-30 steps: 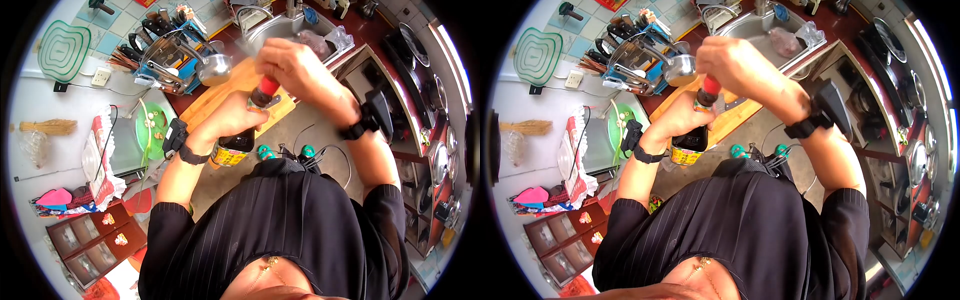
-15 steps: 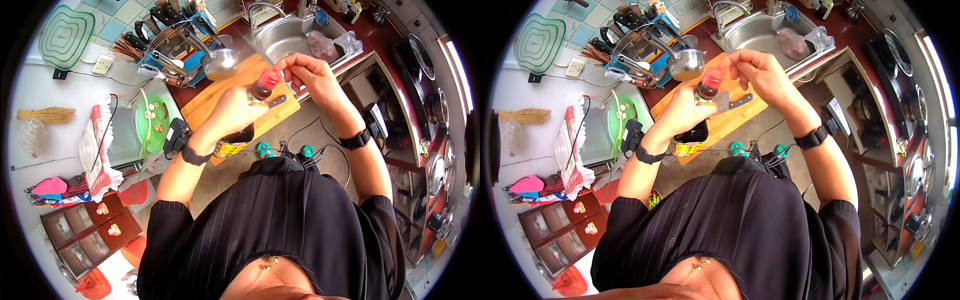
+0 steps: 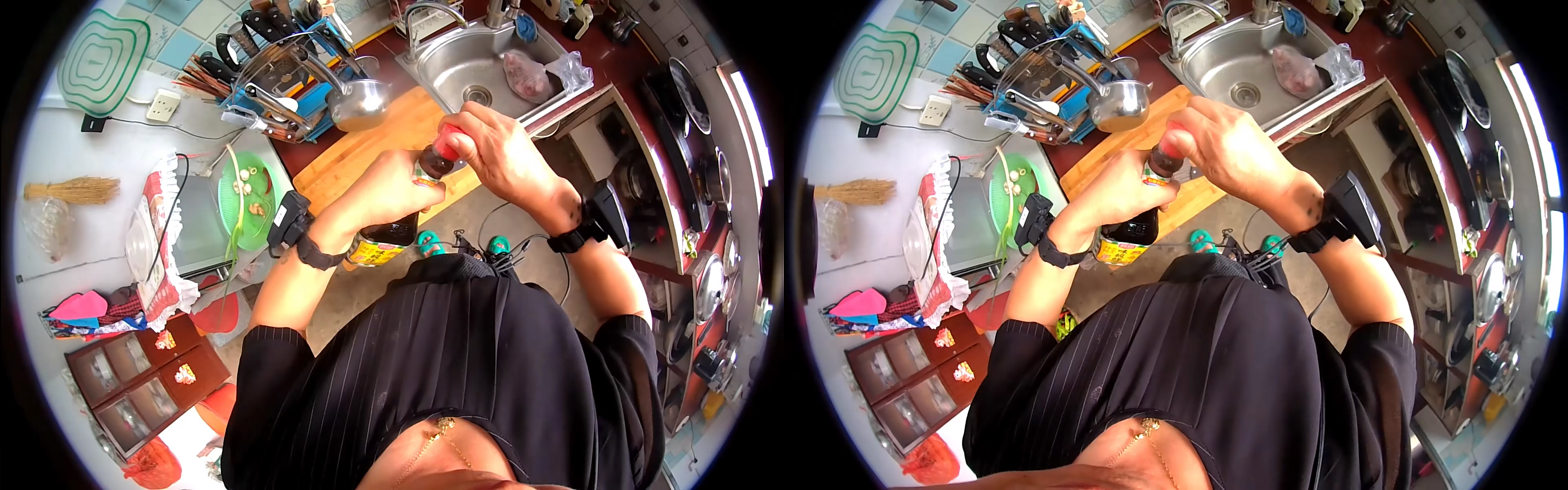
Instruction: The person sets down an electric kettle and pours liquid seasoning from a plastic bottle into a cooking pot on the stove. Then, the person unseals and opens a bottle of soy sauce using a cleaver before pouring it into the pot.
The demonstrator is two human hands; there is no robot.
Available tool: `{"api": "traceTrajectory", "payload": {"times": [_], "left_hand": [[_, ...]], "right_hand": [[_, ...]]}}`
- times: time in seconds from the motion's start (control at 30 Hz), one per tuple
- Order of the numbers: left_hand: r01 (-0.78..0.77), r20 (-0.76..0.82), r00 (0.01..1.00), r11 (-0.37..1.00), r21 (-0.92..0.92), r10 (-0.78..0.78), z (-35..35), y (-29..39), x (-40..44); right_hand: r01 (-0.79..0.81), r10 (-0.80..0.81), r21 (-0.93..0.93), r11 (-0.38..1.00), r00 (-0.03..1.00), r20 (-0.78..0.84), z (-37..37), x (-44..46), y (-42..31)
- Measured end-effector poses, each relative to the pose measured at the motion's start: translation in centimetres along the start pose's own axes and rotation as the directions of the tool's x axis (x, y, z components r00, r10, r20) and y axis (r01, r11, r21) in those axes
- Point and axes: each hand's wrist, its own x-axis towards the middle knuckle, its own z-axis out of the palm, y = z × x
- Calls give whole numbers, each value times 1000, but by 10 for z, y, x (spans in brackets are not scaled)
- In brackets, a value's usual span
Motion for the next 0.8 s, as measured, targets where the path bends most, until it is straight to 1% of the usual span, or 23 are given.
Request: {"api": "traceTrajectory", "payload": {"times": [0.03, 0.1, 0.13, 0.17, 0.2, 0.27, 0.3, 0.4, 0.43, 0.53, 0.63, 0.67, 0.73, 0.8], "left_hand": [[18, 15, 1000, 999, -34, -17, 0, 0, 0], [57, 48, 997, 993, -101, -52, -1, 0, -1], [22, 54, 998, 994, -105, -17, -1, -1, -1], [-15, 61, 998, 994, -108, 21, 0, -3, 0], [-51, 65, 996, 992, -114, 59, 0, -4, 0], [-102, 29, 994, 991, -90, 105, 1, -4, 0], [-127, 13, 992, 989, -76, 128, 0, -4, 1], [-206, -89, 975, 978, -25, 203, 4, 3, -2], [-225, -93, 970, 974, -14, 223, 4, 4, -1], [-262, -106, 959, 965, 13, 262, 2, 4, 1], [-257, -126, 957, 966, 37, 260, 3, 0, 2], [-255, -130, 957, 966, 53, 260, 3, -1, 3], [-252, -153, 953, 964, 88, 263, 4, -2, 6], [-248, -186, 945, 961, 125, 268, 6, -3, 10]], "right_hand": [[-15, 15, -14, 1000, 1000, 12, -2, 2, -3], [-76, 76, 152, 985, 997, 10, -1, 5, 2], [-107, 108, 234, 966, 994, 11, 0, 6, 4], [-189, 202, 310, 932, 979, -9, 2, 6, 5], [-295, 296, 412, 862, 953, 63, 1, 6, 5], [-489, 440, 571, 659, 867, 234, -2, 8, 6], [-540, 472, 661, 521, 827, 304, -2, 9, 7], [-550, 536, 815, 185, 751, 385, 8, 13, 1], [-542, 549, 837, 75, 724, 419, 12, 14, 1], [-497, 405, 838, -225, 735, 544, 13, 7, 20], [-411, 454, 879, -241, 753, 476, 8, 1, 24], [-402, 460, 878, -259, 748, 479, 5, -1, 31], [-357, 443, 916, -181, 803, 400, 0, -8, 38], [-368, 500, 927, 67, 817, 288, -10, -11, 27]]}}
